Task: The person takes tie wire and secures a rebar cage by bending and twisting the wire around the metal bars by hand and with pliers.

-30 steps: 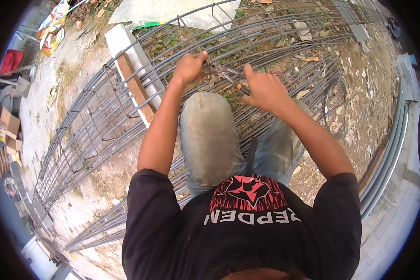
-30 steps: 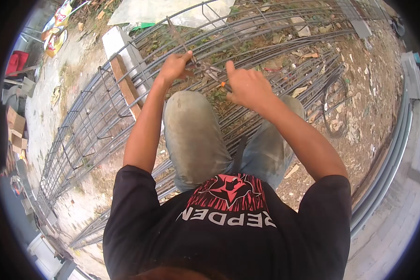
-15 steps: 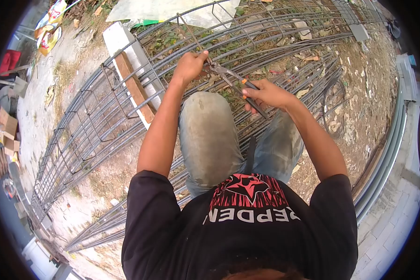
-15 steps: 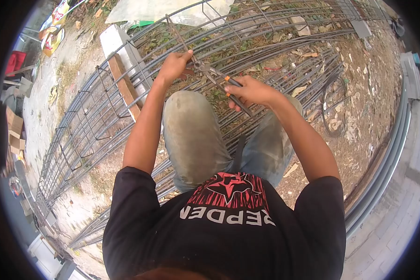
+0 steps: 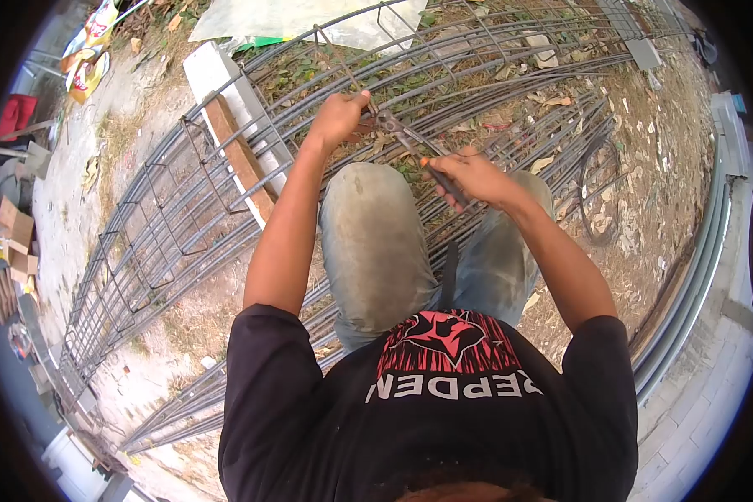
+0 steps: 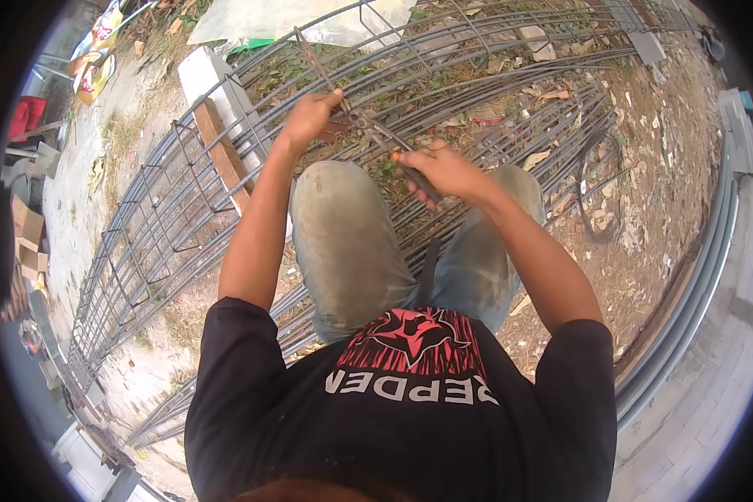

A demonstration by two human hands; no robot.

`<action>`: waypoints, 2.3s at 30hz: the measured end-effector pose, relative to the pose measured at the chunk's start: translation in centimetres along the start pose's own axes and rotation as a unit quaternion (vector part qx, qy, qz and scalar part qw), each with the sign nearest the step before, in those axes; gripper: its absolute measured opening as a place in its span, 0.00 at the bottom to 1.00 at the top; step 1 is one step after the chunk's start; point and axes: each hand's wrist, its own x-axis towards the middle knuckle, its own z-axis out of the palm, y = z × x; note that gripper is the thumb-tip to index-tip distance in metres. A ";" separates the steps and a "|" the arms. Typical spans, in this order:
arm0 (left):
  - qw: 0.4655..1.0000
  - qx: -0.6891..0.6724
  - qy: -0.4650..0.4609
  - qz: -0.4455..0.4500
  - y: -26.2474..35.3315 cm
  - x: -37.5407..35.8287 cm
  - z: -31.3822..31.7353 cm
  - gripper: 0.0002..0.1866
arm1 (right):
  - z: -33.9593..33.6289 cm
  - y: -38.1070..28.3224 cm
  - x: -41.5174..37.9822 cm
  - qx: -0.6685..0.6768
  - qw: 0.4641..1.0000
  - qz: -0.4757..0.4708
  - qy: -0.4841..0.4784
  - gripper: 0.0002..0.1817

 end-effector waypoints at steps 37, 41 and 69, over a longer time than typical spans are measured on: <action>0.999 0.045 0.012 0.023 -0.1 0.1 -0.1 0.30 | 0.2 -2.2 1.6 0.086 0.984 0.145 -0.065 0.24; 0.999 0.034 0.024 0.027 -0.1 0.3 0.0 0.30 | 1.8 -1.4 -0.7 -0.244 0.917 -0.117 0.294 0.25; 0.882 0.055 0.368 0.288 -0.5 -3.0 2.3 0.18 | 0.1 5.0 -0.3 0.438 0.878 0.148 -0.124 0.18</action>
